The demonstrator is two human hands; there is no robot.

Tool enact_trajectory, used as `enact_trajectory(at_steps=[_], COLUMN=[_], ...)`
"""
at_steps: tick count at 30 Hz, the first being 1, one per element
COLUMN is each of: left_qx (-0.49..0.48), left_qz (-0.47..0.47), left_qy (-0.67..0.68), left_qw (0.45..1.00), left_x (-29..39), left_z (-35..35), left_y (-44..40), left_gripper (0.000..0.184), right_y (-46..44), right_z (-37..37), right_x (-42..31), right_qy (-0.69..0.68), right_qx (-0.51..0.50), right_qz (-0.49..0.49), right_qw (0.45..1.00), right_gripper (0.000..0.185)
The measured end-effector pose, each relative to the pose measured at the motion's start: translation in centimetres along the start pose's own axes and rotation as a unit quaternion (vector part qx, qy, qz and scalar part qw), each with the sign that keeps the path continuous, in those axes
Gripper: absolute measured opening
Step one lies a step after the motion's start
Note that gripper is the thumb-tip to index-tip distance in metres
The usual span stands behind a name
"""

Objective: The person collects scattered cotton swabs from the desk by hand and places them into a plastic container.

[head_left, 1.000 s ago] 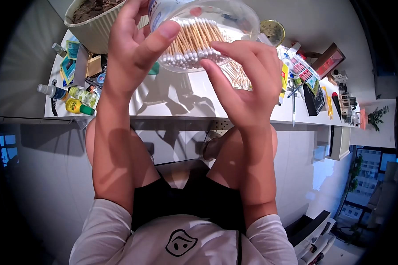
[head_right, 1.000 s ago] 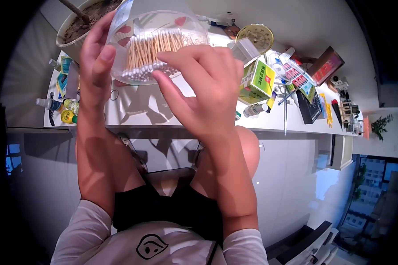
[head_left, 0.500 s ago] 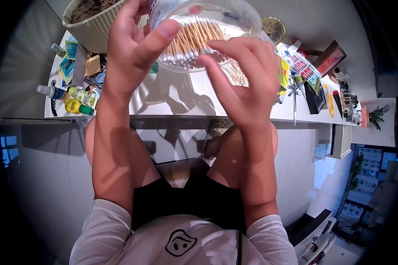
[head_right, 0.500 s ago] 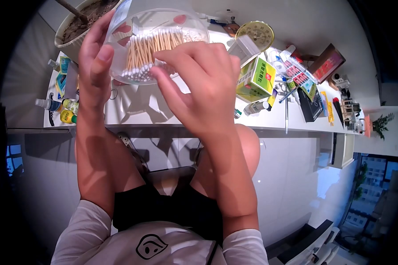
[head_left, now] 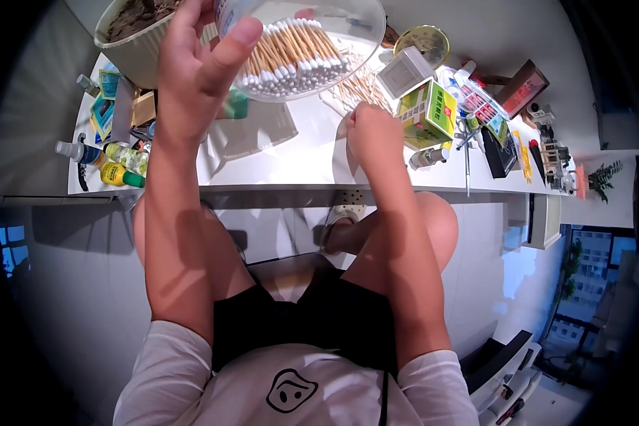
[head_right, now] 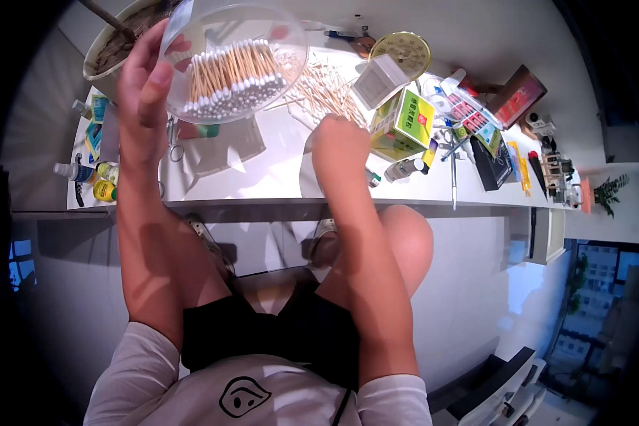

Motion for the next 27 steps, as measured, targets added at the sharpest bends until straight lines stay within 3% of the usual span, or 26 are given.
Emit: enact_trajectory(at_steps=[3,6,8,10,13,14,16,17,19,27], left_qx=[0.008,0.006,0.002,0.013,0.022,0.023,0.023,0.022,0.018,-0.012], left_qz=[-0.003,0.004,-0.012,0.002,0.020,0.024,0.021,0.016,0.020,0.022], left_qy=[-0.011,-0.012,0.001,-0.013,-0.033,-0.037,-0.029,-0.020,-0.028,-0.010], left_qw=[1.000,1.000,1.000,1.000,0.999,0.999,0.999,0.999,0.999,1.000], left_x=[0.0,0.1,-0.1,0.0,0.0,0.0,-0.3,-0.4,-0.4,-0.3], left_z=[0.1,0.0,-0.2,-0.4,-0.5,-0.5,-0.3,-0.3,-0.2,1.3], left_y=[0.1,0.1,0.0,-0.2,-0.3,-0.3,-0.2,-0.2,-0.2,0.4], left_gripper=[0.073,0.073,0.070,0.068,0.065,0.064,0.063,0.063,0.062,0.064], right_y=[-0.1,0.2,-0.3,0.4,2.2,2.5,3.3,3.4,3.7,3.0], right_z=[0.5,-1.0,-6.2,-11.3,-15.7,-16.3,-17.5,-17.7,-18.5,-17.1], right_x=[0.5,-0.9,-0.8,-0.5,0.5,0.5,-0.6,-0.7,-3.5,-6.6], right_qy=[0.035,0.069,-0.020,-0.155,-0.259,-0.275,-0.327,-0.328,-0.302,-0.305], right_qx=[0.053,0.076,0.167,0.312,0.405,0.414,0.463,0.464,0.436,0.431], right_qz=[0.017,-0.047,0.029,0.017,0.043,0.037,-0.069,-0.069,-0.187,-0.214], right_qw=[0.998,0.994,0.985,0.937,0.876,0.867,0.821,0.820,0.827,0.822], right_gripper=[0.013,0.013,0.007,0.007,0.010,0.009,0.013,0.013,0.019,0.019])
Point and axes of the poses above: each hand's wrist, its own y-axis away from the middle knuckle, its own z-axis out of the palm, x = y × z, the point moved 9 cm from there along -y, towards the middle knuckle, and after that the axes turned 11 degrees about x, right-handed, at the moved point
